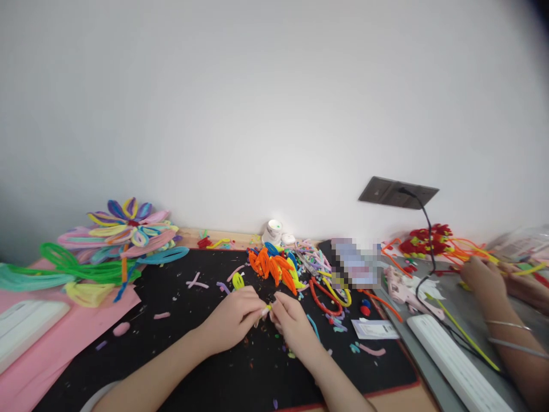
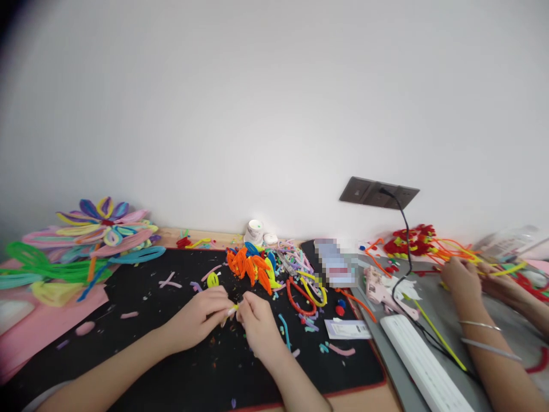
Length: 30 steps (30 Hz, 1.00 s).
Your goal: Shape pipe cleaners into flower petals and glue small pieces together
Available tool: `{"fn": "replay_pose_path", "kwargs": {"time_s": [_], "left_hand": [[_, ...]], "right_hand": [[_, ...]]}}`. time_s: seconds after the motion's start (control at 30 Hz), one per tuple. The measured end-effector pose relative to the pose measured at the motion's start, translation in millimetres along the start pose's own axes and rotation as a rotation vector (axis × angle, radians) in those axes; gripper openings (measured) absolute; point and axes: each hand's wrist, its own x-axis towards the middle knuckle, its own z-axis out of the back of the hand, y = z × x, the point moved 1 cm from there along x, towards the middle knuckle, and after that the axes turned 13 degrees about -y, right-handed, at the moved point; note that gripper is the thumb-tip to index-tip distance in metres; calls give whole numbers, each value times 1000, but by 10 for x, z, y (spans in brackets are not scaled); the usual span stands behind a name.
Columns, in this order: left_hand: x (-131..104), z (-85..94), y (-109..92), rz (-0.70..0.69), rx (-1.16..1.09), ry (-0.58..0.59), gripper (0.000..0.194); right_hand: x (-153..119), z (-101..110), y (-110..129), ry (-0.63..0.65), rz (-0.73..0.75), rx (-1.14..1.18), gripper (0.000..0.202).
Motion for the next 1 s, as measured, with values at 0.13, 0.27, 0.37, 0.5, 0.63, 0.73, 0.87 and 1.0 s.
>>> {"fn": "replay_pose_path", "kwargs": {"time_s": [0.13, 0.27, 0.37, 0.5, 0.63, 0.73, 0.87, 1.0], "left_hand": [[-19, -27, 4, -328, 353, -74, 43], [-22, -78, 12, -391, 490, -73, 38], [-28, -106, 10, -374, 517, -59, 34], [-48, -125, 11, -292, 469, -29, 31], [-43, -113, 7, -198, 279, -10, 35], [-2, -81, -9, -39, 56, 25, 39], [43, -52, -9, 313, -256, 113, 41], [23, -79, 27, 549, -600, 200, 49]], "right_hand": [[5, -34, -23, 34, -403, 152, 32], [-9, -35, 41, 23, -551, 203, 28], [0, -43, 36, -3, -537, 182, 27], [8, -45, -4, -52, -412, 99, 29], [17, -9, -3, -79, -213, -21, 32], [17, 18, 31, -120, 82, -236, 35], [-29, 24, 77, -143, 331, -392, 33], [-88, 25, 139, -141, 506, -417, 32]]}}
